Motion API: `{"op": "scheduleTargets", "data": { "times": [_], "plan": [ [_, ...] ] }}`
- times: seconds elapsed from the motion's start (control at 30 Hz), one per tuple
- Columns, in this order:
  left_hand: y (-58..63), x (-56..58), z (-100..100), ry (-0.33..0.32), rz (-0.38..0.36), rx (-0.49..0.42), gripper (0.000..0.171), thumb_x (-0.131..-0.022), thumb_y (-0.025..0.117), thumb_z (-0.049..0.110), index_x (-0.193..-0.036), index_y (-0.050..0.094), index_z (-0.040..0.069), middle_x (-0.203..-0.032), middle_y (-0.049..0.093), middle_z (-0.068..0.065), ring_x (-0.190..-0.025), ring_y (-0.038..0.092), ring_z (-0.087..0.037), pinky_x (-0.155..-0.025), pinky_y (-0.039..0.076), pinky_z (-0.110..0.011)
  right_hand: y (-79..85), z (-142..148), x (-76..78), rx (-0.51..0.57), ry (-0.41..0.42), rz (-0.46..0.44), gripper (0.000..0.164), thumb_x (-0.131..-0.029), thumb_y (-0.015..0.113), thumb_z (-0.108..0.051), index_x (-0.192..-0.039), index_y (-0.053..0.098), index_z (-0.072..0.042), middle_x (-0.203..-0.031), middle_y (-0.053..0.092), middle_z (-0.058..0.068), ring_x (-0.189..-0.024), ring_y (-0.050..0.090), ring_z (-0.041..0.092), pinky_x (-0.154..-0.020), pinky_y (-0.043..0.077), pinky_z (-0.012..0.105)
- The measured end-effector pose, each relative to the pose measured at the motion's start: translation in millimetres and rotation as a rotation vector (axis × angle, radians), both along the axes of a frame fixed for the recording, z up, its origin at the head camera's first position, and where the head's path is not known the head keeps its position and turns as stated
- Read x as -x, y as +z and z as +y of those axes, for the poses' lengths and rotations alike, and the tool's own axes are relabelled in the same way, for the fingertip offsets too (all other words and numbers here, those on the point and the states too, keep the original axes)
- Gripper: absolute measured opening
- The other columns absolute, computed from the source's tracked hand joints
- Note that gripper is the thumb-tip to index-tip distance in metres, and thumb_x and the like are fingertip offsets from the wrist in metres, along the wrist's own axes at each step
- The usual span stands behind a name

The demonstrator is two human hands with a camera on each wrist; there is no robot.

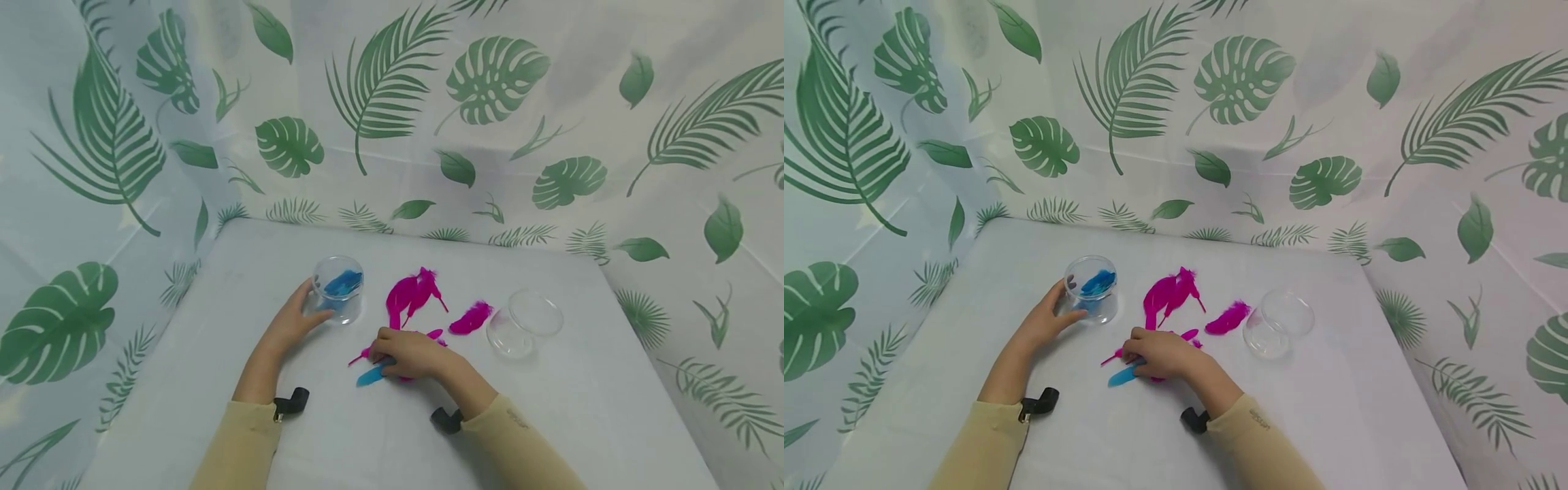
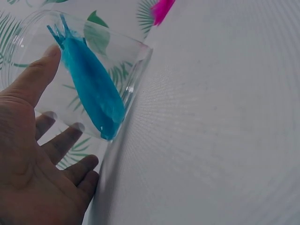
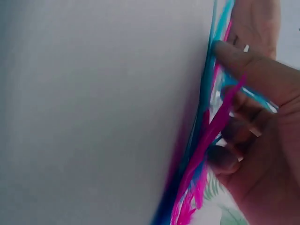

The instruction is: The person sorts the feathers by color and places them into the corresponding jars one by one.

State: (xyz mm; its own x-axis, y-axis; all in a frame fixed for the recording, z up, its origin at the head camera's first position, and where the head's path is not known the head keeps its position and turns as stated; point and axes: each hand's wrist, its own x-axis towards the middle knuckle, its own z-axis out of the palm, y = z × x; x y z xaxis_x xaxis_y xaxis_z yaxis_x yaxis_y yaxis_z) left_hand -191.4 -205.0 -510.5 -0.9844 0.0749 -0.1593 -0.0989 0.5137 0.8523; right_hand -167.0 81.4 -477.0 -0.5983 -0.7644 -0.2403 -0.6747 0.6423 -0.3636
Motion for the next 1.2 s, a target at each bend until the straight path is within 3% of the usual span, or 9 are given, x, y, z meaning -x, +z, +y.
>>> {"op": "scheduleTargets", "data": {
  "times": [0.13, 0.27, 0.5, 0.6, 0.83, 1.07, 1.2],
  "plan": [
    [-0.1, -0.5, -1.7, -0.002, 0.006, 0.0, 0.1, -0.079, 0.071, 0.065, -0.158, 0.019, 0.032, -0.166, 0.021, -0.007, -0.153, 0.016, -0.036, -0.121, 0.017, -0.061, 1.0, -10.9, -4.4, 0.012, 0.09, 0.04, 0.049, -0.083, 0.078, -0.041, -0.128, 0.061, -0.033, -0.117, 0.057, -0.012, -0.101, 0.058, 0.002, -0.085, 0.053, 0.019],
    [-0.9, -1.0, -1.9, -0.005, 0.0, -0.004, 0.1, -0.079, 0.071, 0.064, -0.158, 0.019, 0.031, -0.166, 0.02, -0.007, -0.152, 0.017, -0.036, -0.121, 0.018, -0.061, -4.3, -24.8, -12.1, -0.03, 0.183, 0.082, 0.044, -0.083, 0.077, -0.045, -0.124, 0.064, -0.032, -0.117, 0.059, -0.01, -0.102, 0.06, 0.002, -0.086, 0.053, 0.017],
    [-2.6, -4.0, -0.5, -0.001, -0.007, -0.01, 0.099, -0.08, 0.072, 0.061, -0.158, 0.02, 0.03, -0.166, 0.02, -0.007, -0.153, 0.016, -0.036, -0.121, 0.017, -0.06, -11.4, -34.4, -19.5, -0.062, 0.182, 0.129, 0.028, -0.084, 0.079, -0.035, -0.11, 0.068, -0.031, -0.104, 0.061, -0.012, -0.092, 0.06, 0.0, -0.082, 0.053, 0.014],
    [-2.5, -4.4, -0.6, -0.001, 0.002, -0.016, 0.098, -0.08, 0.072, 0.06, -0.158, 0.02, 0.029, -0.165, 0.021, -0.007, -0.153, 0.017, -0.036, -0.121, 0.017, -0.059, -8.8, -32.3, -16.8, -0.031, 0.147, 0.085, 0.022, -0.085, 0.078, -0.033, -0.105, 0.07, -0.031, -0.097, 0.06, -0.014, -0.086, 0.058, -0.001, -0.079, 0.052, 0.014],
    [-3.2, -1.8, -1.8, -0.003, 0.011, -0.012, 0.1, -0.079, 0.071, 0.065, -0.158, 0.02, 0.029, -0.166, 0.021, -0.007, -0.153, 0.016, -0.035, -0.122, 0.016, -0.059, 2.0, -17.7, 3.5, 0.183, -0.074, -0.087, 0.011, -0.088, 0.076, -0.029, -0.098, 0.072, -0.031, -0.092, 0.062, -0.019, -0.085, 0.058, -0.002, -0.079, 0.053, 0.018],
    [-1.2, -0.7, -0.7, 0.0, 0.007, -0.005, 0.098, -0.079, 0.071, 0.064, -0.157, 0.021, 0.032, -0.166, 0.021, -0.006, -0.153, 0.015, -0.035, -0.121, 0.016, -0.061, 15.9, 3.9, 23.8, 0.438, -0.444, -0.168, 0.009, -0.088, 0.075, -0.033, -0.096, 0.071, -0.035, -0.092, 0.067, -0.014, -0.087, 0.062, 0.01, -0.076, 0.055, 0.027],
    [0.0, -0.8, 0.4, 0.004, 0.007, -0.001, 0.099, -0.078, 0.07, 0.066, -0.157, 0.021, 0.032, -0.166, 0.021, -0.005, -0.153, 0.015, -0.035, -0.121, 0.016, -0.061, 24.4, 13.1, 32.9, 0.594, -0.635, -0.232, 0.013, -0.088, 0.074, -0.038, -0.1, 0.072, -0.032, -0.096, 0.068, -0.007, -0.089, 0.064, 0.017, -0.082, 0.059, 0.04]
  ]
}}
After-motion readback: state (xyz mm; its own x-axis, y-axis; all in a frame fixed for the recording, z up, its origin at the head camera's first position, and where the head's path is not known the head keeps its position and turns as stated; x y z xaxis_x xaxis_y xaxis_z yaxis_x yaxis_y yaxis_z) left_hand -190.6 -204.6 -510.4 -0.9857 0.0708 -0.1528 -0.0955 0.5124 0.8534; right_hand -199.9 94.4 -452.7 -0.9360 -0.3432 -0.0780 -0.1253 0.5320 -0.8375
